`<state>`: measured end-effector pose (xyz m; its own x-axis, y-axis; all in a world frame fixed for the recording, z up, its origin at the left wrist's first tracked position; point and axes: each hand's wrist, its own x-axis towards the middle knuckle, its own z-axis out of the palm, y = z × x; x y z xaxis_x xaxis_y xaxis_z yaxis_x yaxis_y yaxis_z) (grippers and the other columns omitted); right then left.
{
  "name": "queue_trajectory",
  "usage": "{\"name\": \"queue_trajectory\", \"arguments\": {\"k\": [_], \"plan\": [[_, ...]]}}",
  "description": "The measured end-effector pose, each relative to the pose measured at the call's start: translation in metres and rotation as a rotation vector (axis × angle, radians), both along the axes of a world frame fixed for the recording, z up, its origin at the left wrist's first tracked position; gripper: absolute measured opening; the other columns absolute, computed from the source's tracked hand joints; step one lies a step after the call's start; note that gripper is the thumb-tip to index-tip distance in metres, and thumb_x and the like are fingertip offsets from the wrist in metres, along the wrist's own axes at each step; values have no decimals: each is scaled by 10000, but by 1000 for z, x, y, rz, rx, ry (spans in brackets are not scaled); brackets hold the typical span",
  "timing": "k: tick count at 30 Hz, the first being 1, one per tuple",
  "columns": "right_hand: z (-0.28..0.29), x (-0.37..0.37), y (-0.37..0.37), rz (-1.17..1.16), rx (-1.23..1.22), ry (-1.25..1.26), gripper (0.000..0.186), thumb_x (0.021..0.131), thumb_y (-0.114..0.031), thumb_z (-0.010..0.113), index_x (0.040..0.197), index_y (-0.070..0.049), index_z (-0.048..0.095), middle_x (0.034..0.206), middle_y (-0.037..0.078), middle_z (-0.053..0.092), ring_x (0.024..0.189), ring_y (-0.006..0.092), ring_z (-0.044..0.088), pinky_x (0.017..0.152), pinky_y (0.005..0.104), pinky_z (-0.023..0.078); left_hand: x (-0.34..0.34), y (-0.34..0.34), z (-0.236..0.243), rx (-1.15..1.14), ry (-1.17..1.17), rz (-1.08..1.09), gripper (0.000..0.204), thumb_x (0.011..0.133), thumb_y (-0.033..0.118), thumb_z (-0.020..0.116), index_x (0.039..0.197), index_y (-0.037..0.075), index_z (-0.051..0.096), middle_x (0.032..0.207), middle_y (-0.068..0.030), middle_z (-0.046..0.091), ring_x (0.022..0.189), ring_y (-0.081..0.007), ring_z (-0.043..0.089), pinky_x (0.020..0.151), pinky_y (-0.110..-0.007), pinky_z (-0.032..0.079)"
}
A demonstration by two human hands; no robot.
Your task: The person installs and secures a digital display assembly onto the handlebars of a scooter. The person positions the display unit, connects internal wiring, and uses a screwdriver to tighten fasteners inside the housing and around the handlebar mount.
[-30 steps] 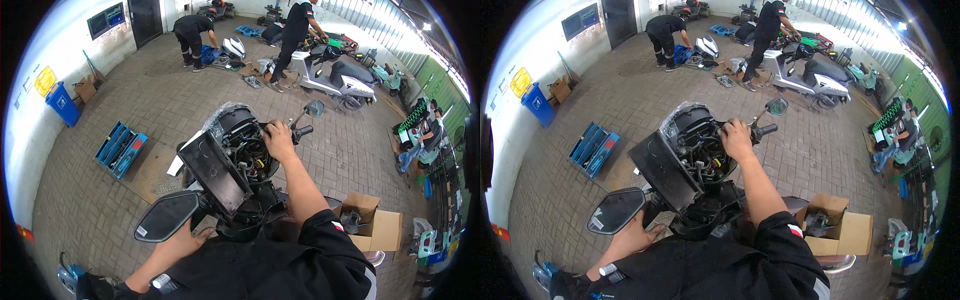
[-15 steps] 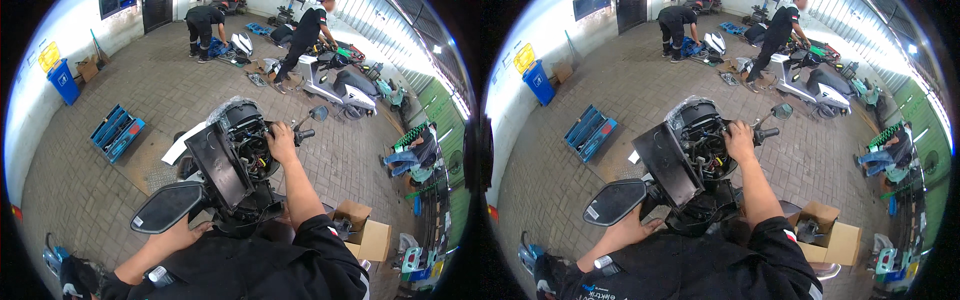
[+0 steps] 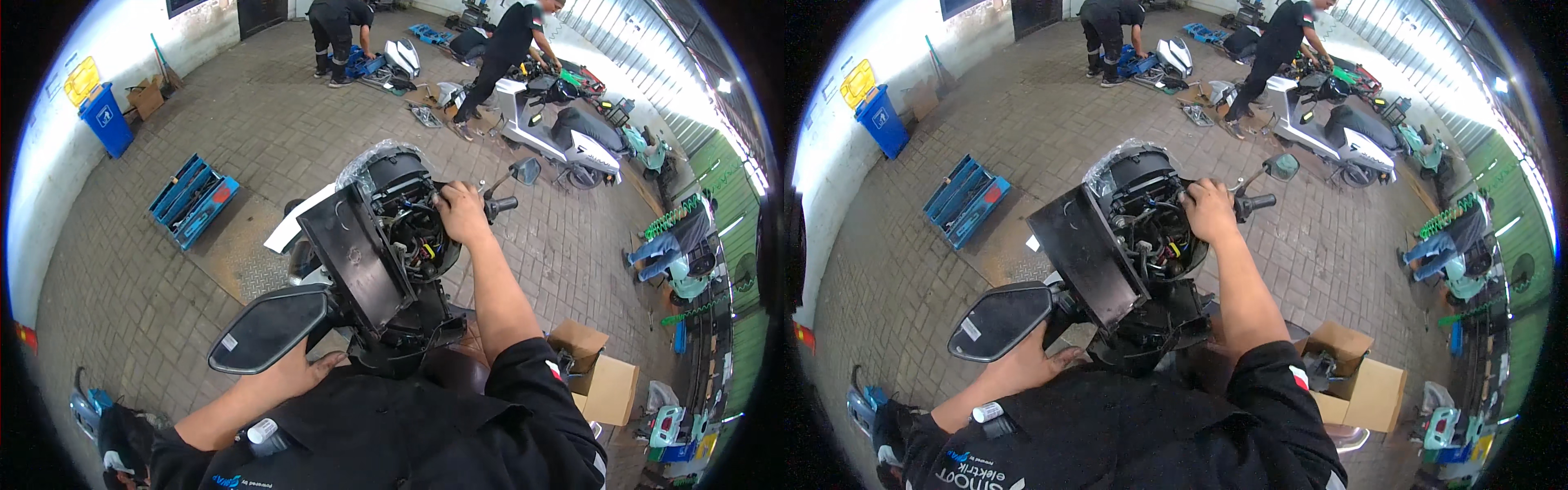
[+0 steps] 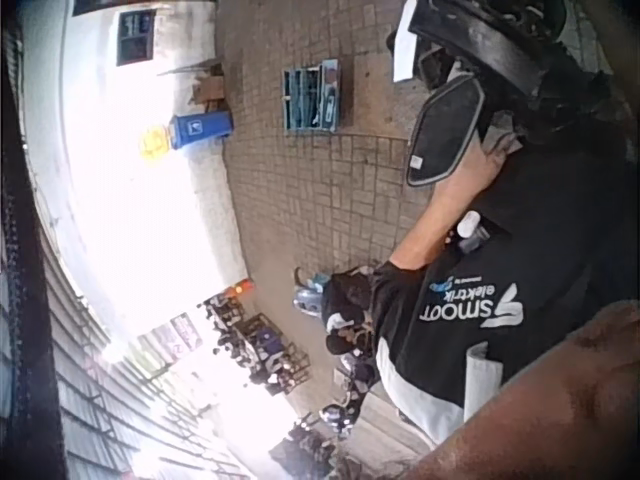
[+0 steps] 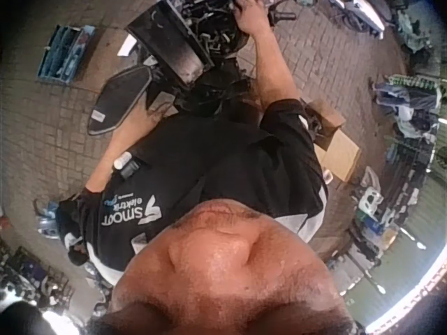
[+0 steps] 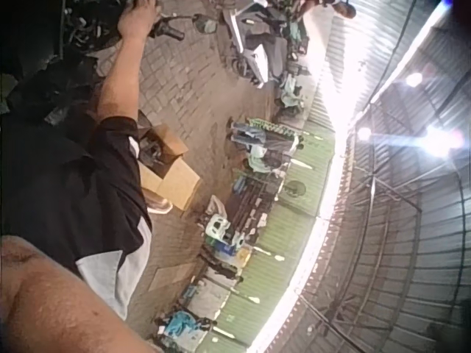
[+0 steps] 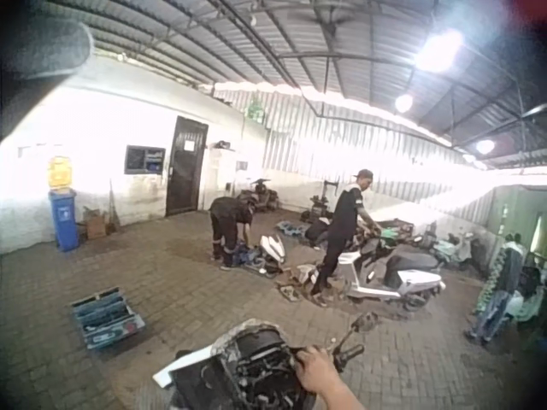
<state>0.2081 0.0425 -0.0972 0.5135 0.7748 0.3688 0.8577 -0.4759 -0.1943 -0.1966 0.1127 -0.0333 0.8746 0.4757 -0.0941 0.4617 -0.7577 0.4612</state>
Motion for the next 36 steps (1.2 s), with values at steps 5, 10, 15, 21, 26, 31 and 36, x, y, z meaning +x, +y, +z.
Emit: {"name": "queue_trajectory", "arguments": {"k": [5, 10, 15, 21, 26, 31, 36], "plan": [[-13, 3, 2, -5, 47, 25, 272, 966, -307, 601, 1027, -66, 711, 1181, 112, 635, 1200, 370, 534, 1010, 524, 428, 2, -1, 7, -61, 128, 74, 834, 860, 532, 711, 1416, -43, 474, 1359, -320, 547, 1304, -456, 512, 1114, -469, 386], [-24, 0, 3, 51, 293, -9, 244, 920, -253, 675, 969, -14, 695, 1175, 154, 634, 1123, 402, 572, 980, 486, 459, 0, -1, 4, -14, 112, 52, 858, 866, 528, 706, 1456, -32, 434, 1428, -313, 497, 1371, -451, 447, 1148, -473, 345], [-21, 2, 2, 30, 290, 50, 245, 894, -232, 707, 947, 4, 664, 1162, 179, 627, 1086, 408, 580, 953, 478, 467, 0, -3, 2, -45, 59, 71, 856, 867, 534, 702, 1454, -31, 438, 1432, -312, 494, 1372, -456, 444, 1150, -481, 340], [-17, -2, 2, 39, 176, -29, 224, 901, -198, 679, 987, 7, 652, 1183, 170, 624, 1139, 407, 557, 992, 496, 438, -2, 0, -2, -12, 33, 55, 870, 863, 567, 694, 1449, -28, 450, 1424, -306, 506, 1361, -455, 459, 1150, -477, 347], [-21, 4, -4, 105, 194, -67, 220, 900, -195, 667, 997, 3, 652, 1195, 166, 612, 1168, 396, 544, 1013, 487, 426, -2, 2, 0, -22, 22, 20, 868, 858, 586, 691, 1441, -17, 469, 1417, -300, 514, 1349, -457, 470, 1149, -478, 350], [-22, -1, -1, 86, 179, -91, 209, 904, -173, 667, 998, 14, 659, 1188, 172, 610, 1154, 396, 549, 1006, 482, 431, -3, 3, -5, 20, -17, 18, 858, 854, 581, 698, 1434, -11, 478, 1413, -300, 517, 1335, -458, 480, 1146, -481, 351], [-19, -6, -1, 63, 273, 29, 214, 933, -191, 641, 1000, 11, 661, 1155, 174, 619, 1116, 402, 559, 991, 485, 437, -2, 5, -3, -11, -36, 14, 834, 855, 557, 701, 1428, -9, 484, 1410, -296, 520, 1332, -454, 481, 1143, -480, 352]]}}
